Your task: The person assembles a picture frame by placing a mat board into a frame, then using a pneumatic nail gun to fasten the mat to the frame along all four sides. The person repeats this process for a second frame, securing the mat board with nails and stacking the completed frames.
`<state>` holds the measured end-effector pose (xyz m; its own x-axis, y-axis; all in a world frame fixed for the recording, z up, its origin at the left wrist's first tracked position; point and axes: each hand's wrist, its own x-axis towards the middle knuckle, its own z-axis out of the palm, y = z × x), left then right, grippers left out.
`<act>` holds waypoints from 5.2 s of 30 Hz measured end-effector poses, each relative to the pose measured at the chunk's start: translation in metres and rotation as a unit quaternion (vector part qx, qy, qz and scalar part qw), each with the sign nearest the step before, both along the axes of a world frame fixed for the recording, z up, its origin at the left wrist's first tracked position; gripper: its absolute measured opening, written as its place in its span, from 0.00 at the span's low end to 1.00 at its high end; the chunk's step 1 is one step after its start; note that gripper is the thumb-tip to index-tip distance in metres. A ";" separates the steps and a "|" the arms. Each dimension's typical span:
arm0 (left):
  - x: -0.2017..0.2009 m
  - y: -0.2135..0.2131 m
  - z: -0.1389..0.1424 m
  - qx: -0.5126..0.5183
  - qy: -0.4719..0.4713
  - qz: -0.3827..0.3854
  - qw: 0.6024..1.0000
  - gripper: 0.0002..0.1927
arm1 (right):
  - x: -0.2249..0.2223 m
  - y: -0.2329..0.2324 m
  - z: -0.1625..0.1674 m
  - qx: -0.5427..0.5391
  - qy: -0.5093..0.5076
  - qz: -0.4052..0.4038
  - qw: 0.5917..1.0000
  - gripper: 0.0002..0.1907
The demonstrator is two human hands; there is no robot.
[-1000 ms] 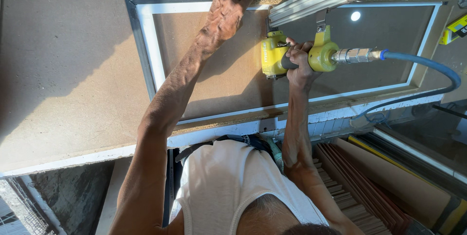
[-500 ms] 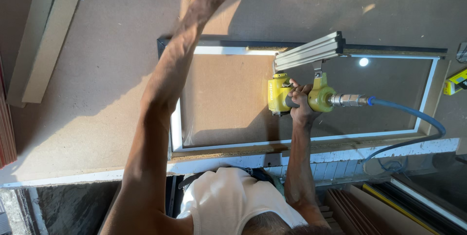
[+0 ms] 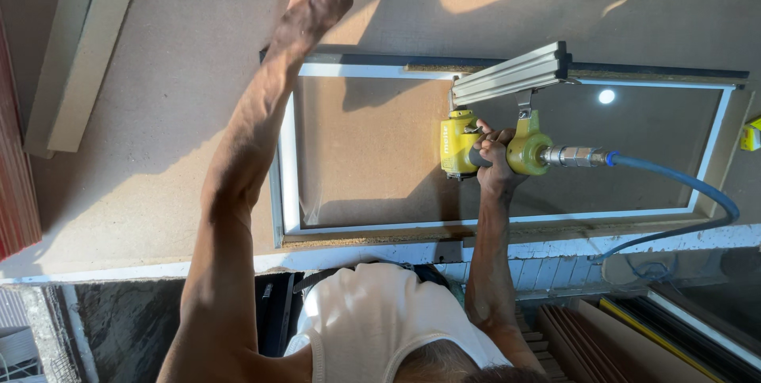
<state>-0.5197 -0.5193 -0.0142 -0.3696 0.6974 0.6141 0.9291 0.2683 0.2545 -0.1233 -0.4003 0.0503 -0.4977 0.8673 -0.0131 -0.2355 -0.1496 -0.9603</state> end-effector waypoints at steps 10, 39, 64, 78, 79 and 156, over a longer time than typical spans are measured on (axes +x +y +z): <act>0.050 -0.066 -0.008 -0.062 -0.033 0.011 0.997 0.12 | -0.004 -0.004 0.006 -0.001 0.002 -0.018 1.000 0.13; 0.103 -0.091 -0.009 -0.066 -0.072 -0.038 0.995 0.14 | -0.014 -0.016 0.014 0.034 -0.006 0.016 0.999 0.16; 0.115 -0.082 -0.030 -0.139 -0.131 -0.065 0.980 0.27 | -0.079 -0.125 0.010 0.030 -0.029 -0.049 0.998 0.13; 0.109 -0.091 -0.011 -0.137 -0.076 -0.057 0.986 0.22 | -0.082 -0.157 0.011 0.022 -0.030 0.017 0.999 0.12; 0.106 -0.098 -0.009 -0.159 -0.085 -0.072 0.981 0.21 | -0.087 -0.161 0.011 0.014 -0.030 0.018 0.999 0.13; 0.230 -0.278 0.015 0.002 -0.193 0.589 0.785 0.17 | -0.128 -0.098 -0.009 0.048 0.067 0.395 0.915 0.18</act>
<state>-0.2899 -0.7975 0.0008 -0.9156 -0.2690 0.2988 -0.1094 0.8818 0.4587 -0.2513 -0.4981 0.0408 -0.9613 0.2304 0.1514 -0.2069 -0.2402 -0.9484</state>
